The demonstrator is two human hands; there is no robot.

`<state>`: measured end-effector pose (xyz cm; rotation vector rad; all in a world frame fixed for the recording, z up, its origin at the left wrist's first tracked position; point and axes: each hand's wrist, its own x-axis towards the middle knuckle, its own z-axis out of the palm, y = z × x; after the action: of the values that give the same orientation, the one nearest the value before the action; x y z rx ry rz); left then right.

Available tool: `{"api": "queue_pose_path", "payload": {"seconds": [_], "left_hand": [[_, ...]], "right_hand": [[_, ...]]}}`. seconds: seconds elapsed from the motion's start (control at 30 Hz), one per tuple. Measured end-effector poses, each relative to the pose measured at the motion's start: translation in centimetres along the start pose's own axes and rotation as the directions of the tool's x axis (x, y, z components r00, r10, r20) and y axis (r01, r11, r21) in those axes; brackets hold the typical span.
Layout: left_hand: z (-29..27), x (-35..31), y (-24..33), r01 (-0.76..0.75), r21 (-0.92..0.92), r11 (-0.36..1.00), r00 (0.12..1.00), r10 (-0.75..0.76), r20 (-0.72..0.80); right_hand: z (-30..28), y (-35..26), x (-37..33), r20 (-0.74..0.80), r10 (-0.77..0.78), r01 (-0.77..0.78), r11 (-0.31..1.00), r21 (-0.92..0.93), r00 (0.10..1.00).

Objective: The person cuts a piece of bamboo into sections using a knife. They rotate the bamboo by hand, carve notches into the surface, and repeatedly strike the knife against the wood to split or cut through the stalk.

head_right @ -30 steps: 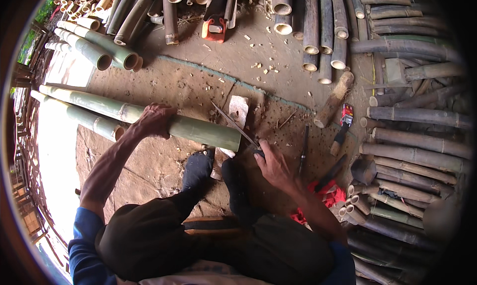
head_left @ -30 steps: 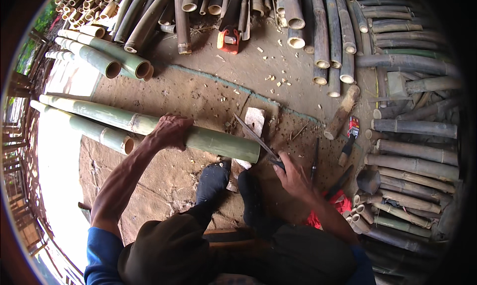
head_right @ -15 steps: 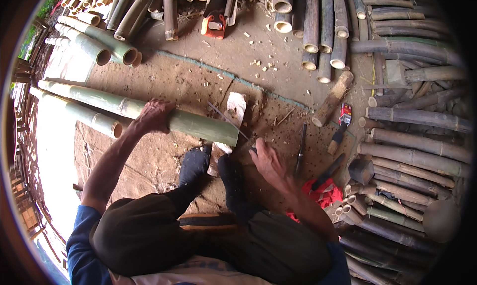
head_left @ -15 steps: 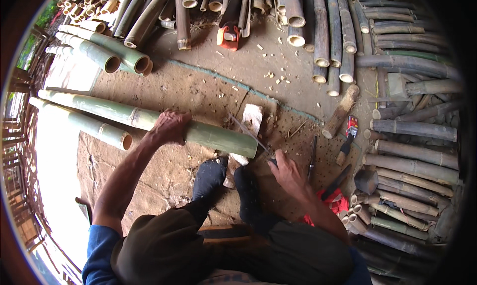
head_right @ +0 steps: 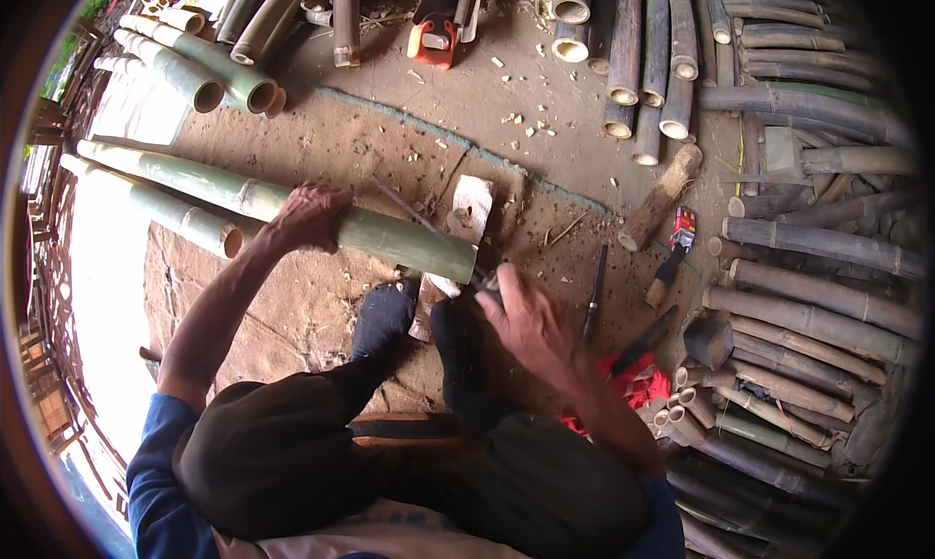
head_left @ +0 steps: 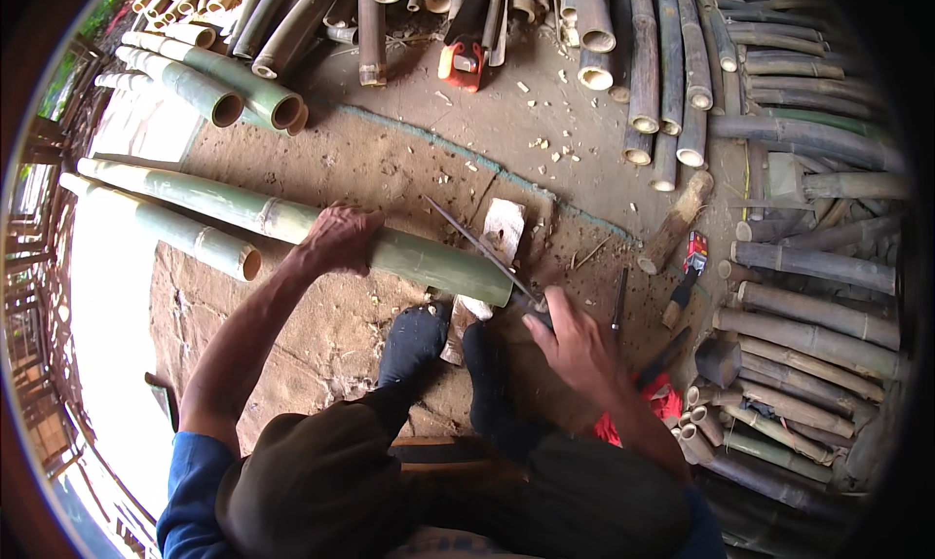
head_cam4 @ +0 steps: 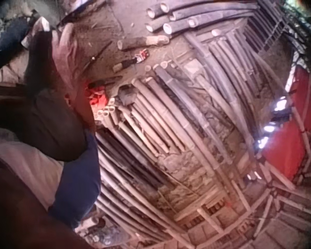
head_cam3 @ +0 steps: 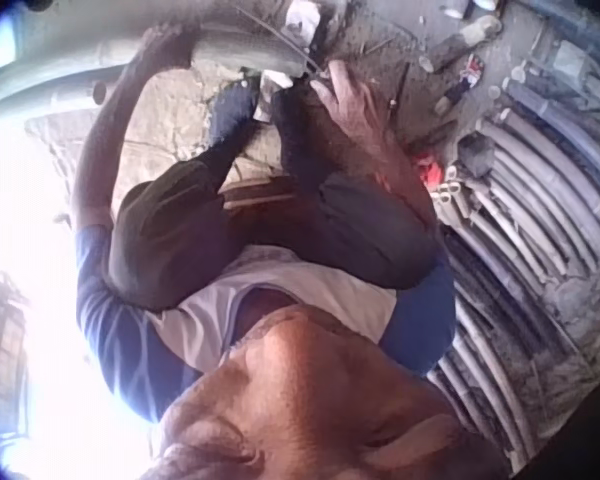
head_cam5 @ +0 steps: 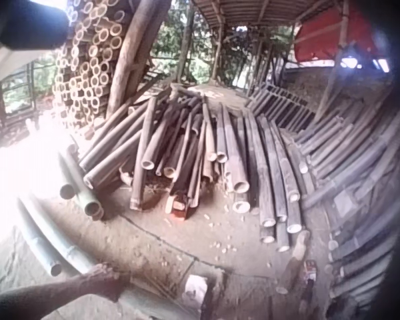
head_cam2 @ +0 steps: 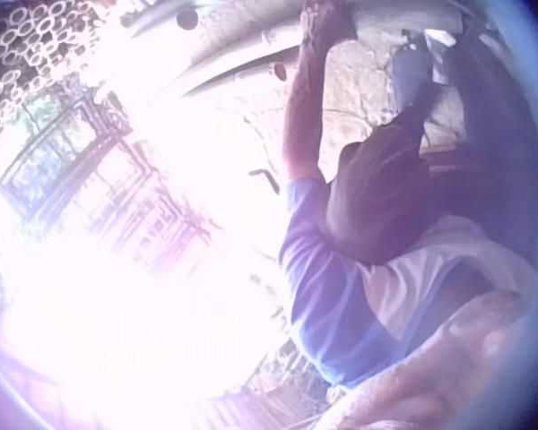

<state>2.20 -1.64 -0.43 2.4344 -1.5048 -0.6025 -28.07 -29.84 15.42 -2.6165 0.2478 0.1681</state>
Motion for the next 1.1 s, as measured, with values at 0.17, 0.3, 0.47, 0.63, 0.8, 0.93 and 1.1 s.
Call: {"api": "queue_pose_path", "payload": {"seconds": [0.17, 0.3, 0.47, 0.63, 0.8, 0.93, 1.1], "left_hand": [[-0.9, 0.5, 1.1, -0.04, -0.004, 0.999, 0.998, 0.04, -0.047], [-0.3, 0.4, 0.4, 0.013, 0.028, 1.0, 1.0, -0.013, 0.001], [-1.0, 0.3, 1.0, -0.053, 0.03, 0.998, 0.997, 0.055, -0.049], [-0.8, 0.7, 1.0, 0.018, -0.017, 1.0, 0.999, -0.017, 0.031], [0.8, -0.9, 1.0, 0.005, 0.051, 0.999, 0.986, 0.004, -0.169], [2.0, -1.2, 1.5, -0.048, 0.098, 0.994, 0.936, 0.079, -0.344], [1.7, -1.2, 1.6, -0.048, 0.154, 0.987, 0.928, 0.101, -0.358]], "right_hand": [[1.3, 2.5, -1.6, -0.182, -0.125, 0.154, 0.975, 0.16, 0.975], [0.7, 2.7, -0.9, 0.28, 0.337, -0.254, 0.922, -0.293, 0.899], [-1.9, -0.7, -1.4, -0.128, -0.078, 0.089, 0.993, 0.08, 0.989], [1.9, 7.3, -2.5, 0.313, 0.357, -0.232, 0.898, -0.374, 0.88], [-3.0, -0.6, -1.1, 0.025, 0.087, -0.089, 0.988, 0.125, 0.996], [-0.8, 0.1, -1.5, -0.125, -0.044, 0.055, 0.995, 0.086, 0.991], [0.8, 3.6, 1.1, 0.143, 0.206, -0.172, 0.961, -0.216, 0.968]]}}
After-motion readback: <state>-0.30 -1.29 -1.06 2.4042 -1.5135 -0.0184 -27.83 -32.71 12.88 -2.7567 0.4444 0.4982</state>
